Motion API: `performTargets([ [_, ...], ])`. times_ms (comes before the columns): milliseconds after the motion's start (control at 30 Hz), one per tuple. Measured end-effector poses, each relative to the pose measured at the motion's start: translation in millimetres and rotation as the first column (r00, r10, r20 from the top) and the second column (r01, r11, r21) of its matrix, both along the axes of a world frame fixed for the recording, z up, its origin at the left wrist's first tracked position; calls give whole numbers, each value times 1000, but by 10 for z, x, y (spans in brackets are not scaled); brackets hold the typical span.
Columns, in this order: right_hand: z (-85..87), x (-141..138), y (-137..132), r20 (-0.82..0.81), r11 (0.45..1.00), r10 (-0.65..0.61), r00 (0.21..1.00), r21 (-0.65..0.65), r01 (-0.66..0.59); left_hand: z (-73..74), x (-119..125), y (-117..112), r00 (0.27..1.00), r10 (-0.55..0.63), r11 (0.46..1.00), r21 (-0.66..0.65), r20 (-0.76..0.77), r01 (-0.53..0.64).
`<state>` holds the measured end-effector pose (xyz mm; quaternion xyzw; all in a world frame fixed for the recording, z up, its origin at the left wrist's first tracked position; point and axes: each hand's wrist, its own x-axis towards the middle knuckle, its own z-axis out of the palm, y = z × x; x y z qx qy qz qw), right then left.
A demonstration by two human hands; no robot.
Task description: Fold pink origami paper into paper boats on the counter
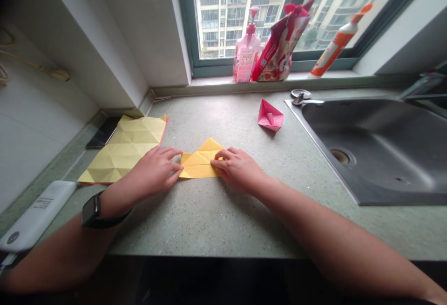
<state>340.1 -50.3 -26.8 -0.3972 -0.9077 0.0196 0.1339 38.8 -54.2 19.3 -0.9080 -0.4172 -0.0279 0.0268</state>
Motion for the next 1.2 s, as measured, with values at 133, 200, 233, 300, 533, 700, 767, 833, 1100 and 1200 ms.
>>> performTargets([
  [133, 13, 1, -4, 9, 1000, 10, 1000, -3, -10, 56, -37, 51, 992, -32, 990, 142, 119, 15],
  [200, 19, 0, -7, 4, 1000, 9, 1000, -3, -9, 33, -6, 72, 973, -70, 986, 164, 218, 34],
  [233, 22, -2, -10, 2, 1000, 7, 1000, -4, -7, 4, 23, 76, 961, -111, 986, 147, 253, 75],
  [300, 34, -10, -22, 6, 1000, -1, 1000, -8, 1, -81, 94, 65, 937, -211, 977, 74, 278, 199],
  [533, 131, -23, -76, 89, 990, -127, 988, -54, 132, -236, 187, 14, 962, -189, 952, -203, 199, 230],
  [700, 313, 52, -108, 252, 941, -294, 922, -91, 325, -160, 133, 47, 970, -185, 944, -246, 155, 220],
  [767, 383, 63, -140, 345, 914, -351, 871, -76, 399, -123, 103, 69, 973, -193, 947, -237, 125, 218],
  [833, 416, 60, -174, 403, 898, -375, 835, -68, 436, -87, 68, 95, 976, -198, 951, -222, 89, 214],
  [1100, 156, 282, -138, 257, 922, -387, 886, 102, 373, -58, 24, 157, 970, -238, 961, -132, 51, 243],
  [1200, 122, 295, -83, 107, 897, -427, 898, 177, 406, -69, 32, 152, 965, -250, 961, -99, 74, 257],
])
